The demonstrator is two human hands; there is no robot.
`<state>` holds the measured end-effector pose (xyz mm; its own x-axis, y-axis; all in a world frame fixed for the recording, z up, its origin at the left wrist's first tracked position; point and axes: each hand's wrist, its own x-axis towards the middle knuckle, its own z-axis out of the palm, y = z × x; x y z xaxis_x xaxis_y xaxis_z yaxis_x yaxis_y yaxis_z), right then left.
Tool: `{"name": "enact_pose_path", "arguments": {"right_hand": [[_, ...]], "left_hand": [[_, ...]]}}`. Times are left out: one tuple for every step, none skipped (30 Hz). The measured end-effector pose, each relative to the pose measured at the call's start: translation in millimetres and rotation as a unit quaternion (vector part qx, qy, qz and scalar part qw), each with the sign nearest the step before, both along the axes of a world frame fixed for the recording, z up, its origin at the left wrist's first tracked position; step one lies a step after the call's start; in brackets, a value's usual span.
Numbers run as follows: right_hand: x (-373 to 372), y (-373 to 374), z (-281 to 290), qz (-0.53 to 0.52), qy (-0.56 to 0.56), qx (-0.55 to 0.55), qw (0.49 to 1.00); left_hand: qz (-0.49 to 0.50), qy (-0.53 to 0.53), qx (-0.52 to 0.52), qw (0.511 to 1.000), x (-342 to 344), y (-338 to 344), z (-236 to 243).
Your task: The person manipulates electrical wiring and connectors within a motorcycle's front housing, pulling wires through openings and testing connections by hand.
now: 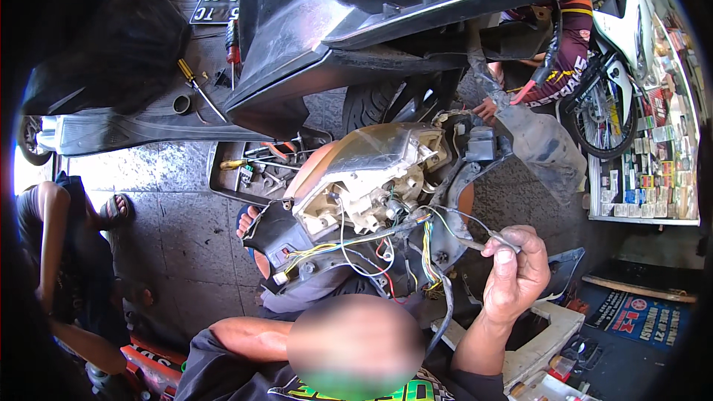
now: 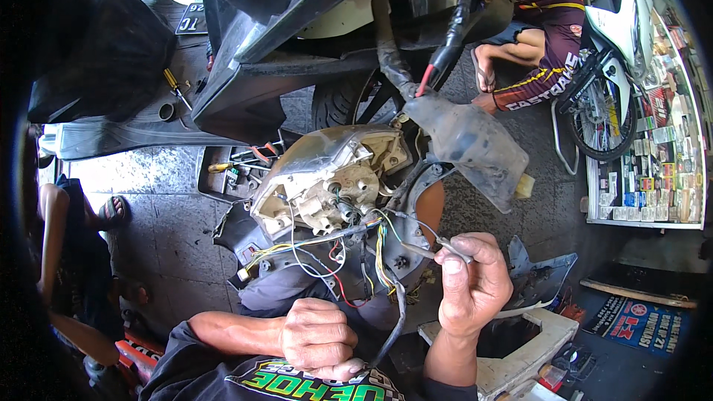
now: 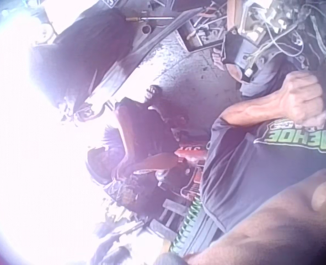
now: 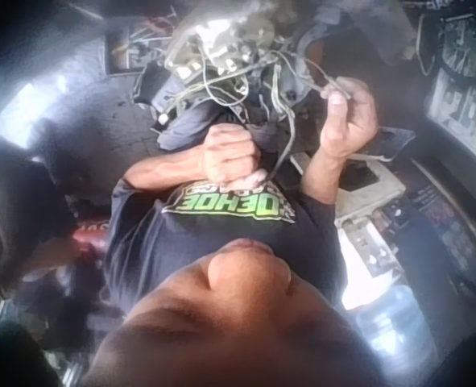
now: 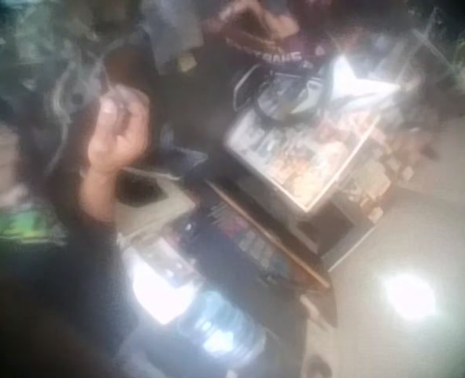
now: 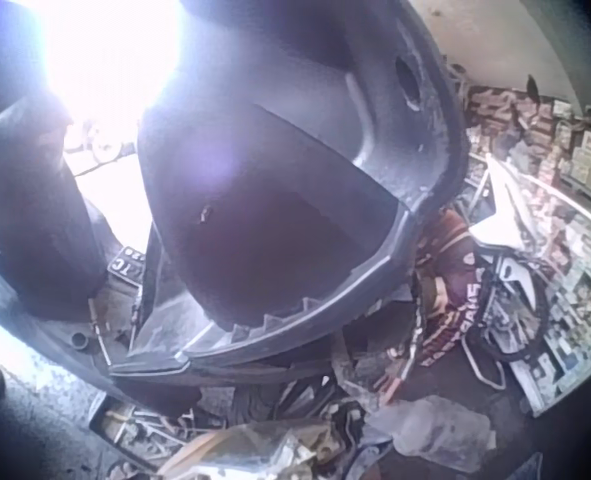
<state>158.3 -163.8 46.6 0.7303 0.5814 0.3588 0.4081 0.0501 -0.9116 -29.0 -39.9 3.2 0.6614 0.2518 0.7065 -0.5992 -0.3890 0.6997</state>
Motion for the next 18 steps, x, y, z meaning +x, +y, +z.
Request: {"name": "enact_pose_path", "arguments": {"right_hand": [[0.0, 0.2, 0.3, -0.001, -0.001, -0.002, 1.0], [0.6, -0.1, 0.7, -0.002, -0.003, -0.003, 1.0], [1.2, -0.6, -0.7, -0.002, -0.006, -0.005, 1.0], [2.3, -1.0, -1.2, -0.001, -0.014, -0.011, 1.0], [3.0, -0.8, -1.3, -0.001, -0.021, -0.016, 1.0], [3.0, -0.3, -1.5, -0.001, -0.022, -0.014, 1.0], [3.2, -0.8, -2.6, -0.003, -0.017, -0.01, 1.0], [3.3, -0.6, -3.1, -0.005, -0.021, -0.01, 1.0], [3.9, -0.9, -3.5, -0.008, -0.025, -0.012, 1.0], [4.1, -1.1, -4.3, -0.007, -0.026, -0.009, 1.0], [2.8, -0.4, -5.0, -0.009, -0.023, -0.008, 1.0], [2.8, -0.3, -3.6, -0.012, -0.024, -0.008, 1.0], [2.9, -0.9, -3.1, -0.017, -0.026, -0.008, 0.999], [3.3, -2.9, -4.3, -0.013, -0.025, -0.012, 1.0], [3.3, -3.1, -3.8, -0.014, -0.026, -0.015, 0.999], [2.1, -2.2, -3.2, -0.017, -0.027, -0.018, 0.999], [0.4, -0.9, -2.6, -0.02, -0.028, -0.02, 0.999], [-1.0, 1.0, -0.7, -0.027, -0.03, -0.014, 0.999]], "left_hand": [[-0.001, -0.004, -0.001, 1.0, -0.2, 0.0, 0.4], [-0.001, -0.008, -0.003, 1.0, 1.3, -1.0, 0.9], [0.0, -0.009, -0.002, 1.0, 1.3, -1.0, 1.1], [-0.003, -0.013, 0.0, 1.0, 1.0, -1.2, 0.3], [0.0, -0.013, -0.004, 1.0, 0.5, -2.7, 0.7], [0.002, -0.016, -0.007, 1.0, 0.7, -3.1, 1.8], [0.003, -0.019, -0.01, 1.0, 0.4, -3.2, 2.8], [0.003, -0.019, -0.009, 1.0, -0.7, -3.3, 3.2], [0.004, -0.019, -0.009, 1.0, -1.7, -4.5, 2.6], [0.004, -0.02, -0.008, 1.0, -2.9, -5.5, 2.0], [0.006, -0.02, -0.008, 1.0, -3.9, -6.6, 1.5], [0.007, -0.024, -0.009, 1.0, -2.5, -7.8, 1.0], [0.006, -0.028, -0.01, 1.0, -2.3, -8.1, 0.9], [0.008, -0.019, -0.006, 1.0, -4.3, -6.6, 2.8], [0.009, -0.021, -0.009, 1.0, -4.0, -7.0, 2.4], [0.009, -0.022, -0.011, 1.0, -3.6, -7.6, 1.7], [0.008, -0.024, -0.013, 1.0, -3.5, -8.0, 1.4], [0.006, -0.021, -0.009, 1.0, -2.5, -7.9, 1.7]]}}
